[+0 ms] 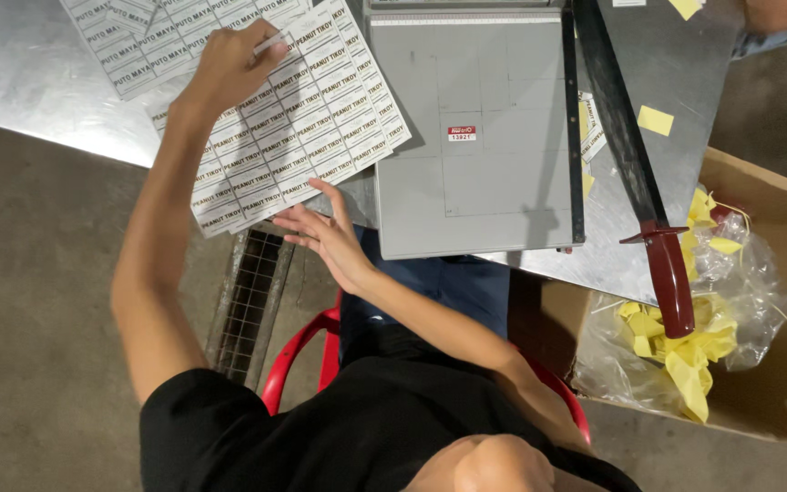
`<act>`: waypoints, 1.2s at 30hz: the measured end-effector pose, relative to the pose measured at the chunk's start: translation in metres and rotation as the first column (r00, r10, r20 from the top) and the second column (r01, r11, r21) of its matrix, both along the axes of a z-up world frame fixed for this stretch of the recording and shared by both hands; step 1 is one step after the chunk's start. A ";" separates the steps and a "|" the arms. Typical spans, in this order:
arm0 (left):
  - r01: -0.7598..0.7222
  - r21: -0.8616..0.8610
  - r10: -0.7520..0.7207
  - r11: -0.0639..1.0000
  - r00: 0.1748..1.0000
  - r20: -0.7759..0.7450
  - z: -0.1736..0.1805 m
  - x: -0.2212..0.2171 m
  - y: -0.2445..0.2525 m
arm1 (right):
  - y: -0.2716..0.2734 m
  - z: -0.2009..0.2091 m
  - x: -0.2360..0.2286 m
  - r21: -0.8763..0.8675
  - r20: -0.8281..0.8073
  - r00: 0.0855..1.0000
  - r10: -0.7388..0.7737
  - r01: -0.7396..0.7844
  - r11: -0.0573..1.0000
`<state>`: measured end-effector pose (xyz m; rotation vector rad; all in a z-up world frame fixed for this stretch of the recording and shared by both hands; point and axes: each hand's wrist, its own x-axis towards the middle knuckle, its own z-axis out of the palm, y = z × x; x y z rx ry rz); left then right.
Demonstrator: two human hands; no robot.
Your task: The person uses a manual paper cutter to slice a sheet of printed labels into individual pieces. They align the sheet, press the cutter handle, and remove the cut labels, repeating the process for multiple sheets.
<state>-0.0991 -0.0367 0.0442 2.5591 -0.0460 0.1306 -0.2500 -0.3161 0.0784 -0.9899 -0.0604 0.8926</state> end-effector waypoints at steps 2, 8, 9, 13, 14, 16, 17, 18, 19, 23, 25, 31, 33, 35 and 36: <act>0.079 0.084 -0.093 0.993 0.978 0.188 0.003 -0.013 -0.003 | 0.000 -0.010 0.000 0.014 -0.007 0.999 -0.035 0.035 0.999; 0.065 0.191 -0.131 0.979 0.925 0.357 -0.005 -0.024 0.009 | 0.008 -0.043 0.021 -0.038 0.215 0.975 -0.054 0.064 0.997; 0.045 0.177 -0.105 0.983 0.932 0.346 -0.007 -0.018 0.010 | 0.011 -0.044 0.029 -0.036 0.209 0.977 -0.049 0.058 0.998; -0.022 0.317 -0.132 0.948 0.880 0.456 -0.006 0.003 0.021 | 0.023 -0.037 0.044 -0.073 0.276 0.961 0.002 0.019 0.997; -0.006 0.310 -0.134 0.951 0.893 0.429 -0.005 0.007 0.024 | 0.023 -0.033 0.044 -0.093 0.313 0.949 0.017 0.012 0.996; 0.018 0.277 -0.132 0.961 0.907 0.400 -0.002 0.012 0.026 | 0.018 -0.026 0.040 -0.178 0.385 0.917 0.106 -0.039 0.983; 0.025 0.250 -0.126 0.968 0.909 0.397 -0.001 0.014 0.025 | 0.012 -0.023 0.036 -0.223 0.416 0.896 0.152 -0.061 0.973; 0.031 0.224 -0.120 0.974 0.911 0.394 0.000 0.015 0.024 | 0.004 -0.019 0.032 -0.212 0.493 0.853 0.169 -0.070 0.975; 0.022 0.211 -0.107 0.977 0.910 0.402 0.000 0.012 0.021 | -0.007 -0.016 0.024 -0.204 0.564 0.804 0.189 -0.086 0.975; -0.048 0.197 -0.064 0.979 0.847 0.527 0.002 0.005 0.005 | -0.051 -0.008 0.000 -0.278 0.691 0.654 0.309 -0.155 0.948; -0.099 0.159 -0.007 0.982 0.830 0.558 0.000 0.007 -0.004 | -0.071 0.001 -0.009 -0.293 0.676 0.666 0.316 -0.150 0.944; -0.157 0.028 0.127 0.987 0.880 0.458 -0.021 0.013 0.007 | -0.101 0.031 -0.012 -0.304 0.660 0.680 0.320 -0.148 0.941; -0.150 0.060 0.103 0.987 0.869 0.483 -0.030 0.014 0.016 | -0.110 0.035 -0.005 -0.310 0.664 0.692 0.284 -0.091 0.946; -0.180 0.113 0.096 0.977 0.849 0.519 -0.032 0.015 0.024 | -0.121 0.037 0.005 -0.309 0.685 0.692 0.228 -0.007 0.951; -0.197 0.139 0.093 0.970 0.839 0.536 -0.032 0.014 0.026 | -0.128 0.038 0.011 -0.300 0.702 0.685 0.194 0.038 0.953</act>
